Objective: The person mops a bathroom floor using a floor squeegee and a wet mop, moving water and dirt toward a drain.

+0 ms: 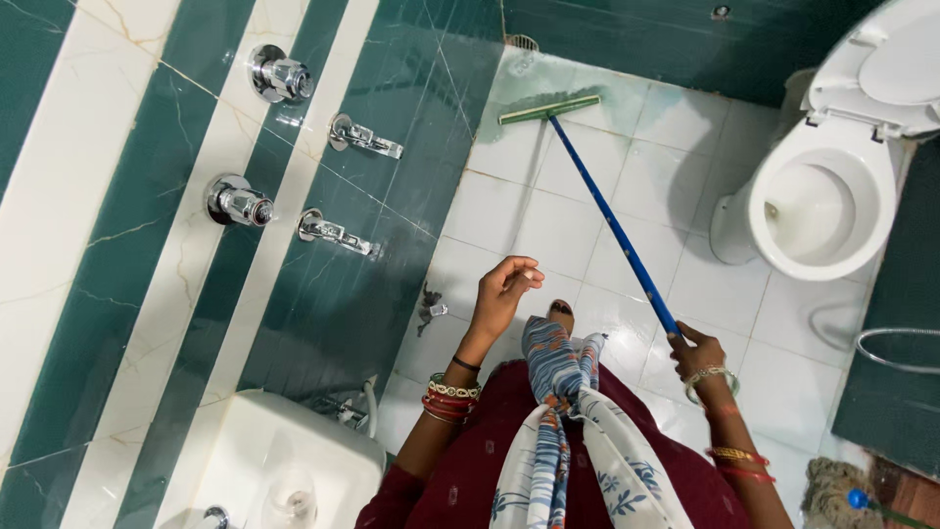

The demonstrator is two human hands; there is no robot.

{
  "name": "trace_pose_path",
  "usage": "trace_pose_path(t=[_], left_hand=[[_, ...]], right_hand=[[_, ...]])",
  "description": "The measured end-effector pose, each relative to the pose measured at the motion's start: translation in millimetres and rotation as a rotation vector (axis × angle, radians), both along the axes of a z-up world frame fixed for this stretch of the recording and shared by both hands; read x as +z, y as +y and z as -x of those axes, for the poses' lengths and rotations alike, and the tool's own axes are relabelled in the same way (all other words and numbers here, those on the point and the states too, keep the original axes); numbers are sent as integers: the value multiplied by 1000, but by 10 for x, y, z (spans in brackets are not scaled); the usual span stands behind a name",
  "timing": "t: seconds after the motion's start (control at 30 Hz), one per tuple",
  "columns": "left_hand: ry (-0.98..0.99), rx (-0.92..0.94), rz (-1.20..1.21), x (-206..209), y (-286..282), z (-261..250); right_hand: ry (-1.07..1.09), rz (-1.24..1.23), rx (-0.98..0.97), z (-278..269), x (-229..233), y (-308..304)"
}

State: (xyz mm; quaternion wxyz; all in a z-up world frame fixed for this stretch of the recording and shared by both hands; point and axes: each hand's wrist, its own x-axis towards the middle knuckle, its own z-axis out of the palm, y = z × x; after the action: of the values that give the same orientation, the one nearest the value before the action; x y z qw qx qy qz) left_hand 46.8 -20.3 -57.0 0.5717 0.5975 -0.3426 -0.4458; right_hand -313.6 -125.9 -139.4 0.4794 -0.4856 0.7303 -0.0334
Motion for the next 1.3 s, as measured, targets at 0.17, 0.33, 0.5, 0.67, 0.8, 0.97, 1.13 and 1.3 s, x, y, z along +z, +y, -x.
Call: trace_pose_path(t=[0.17,0.33,0.5,0.67,0.8,0.97,1.13,1.3], left_hand=[[-51,103,-21,80,-15,-77],[38,163,34,-3,81,-40],[1,130,4,70,327,75],[30,109,2,170,622,76],[32,81,-20,150,877,129],[47,49,33,155,1057,120],[-20,118,1,220,1124,62],[-24,206,3,203,1160,46]], right_hand=[[-171,-18,49,-1146,-297,-794],[-249,-202,-5,-1623,-547,-691],[-264,-115,20,-1457,-468,-408],[-219,-68,13,-801,120,329],[-108,-120,13,10,269,1198],[-207,-104,73,250,-255,1524],[-357,-219,-113,-539,-613,1032],[-528,-153,-126,-1818,-807,374]])
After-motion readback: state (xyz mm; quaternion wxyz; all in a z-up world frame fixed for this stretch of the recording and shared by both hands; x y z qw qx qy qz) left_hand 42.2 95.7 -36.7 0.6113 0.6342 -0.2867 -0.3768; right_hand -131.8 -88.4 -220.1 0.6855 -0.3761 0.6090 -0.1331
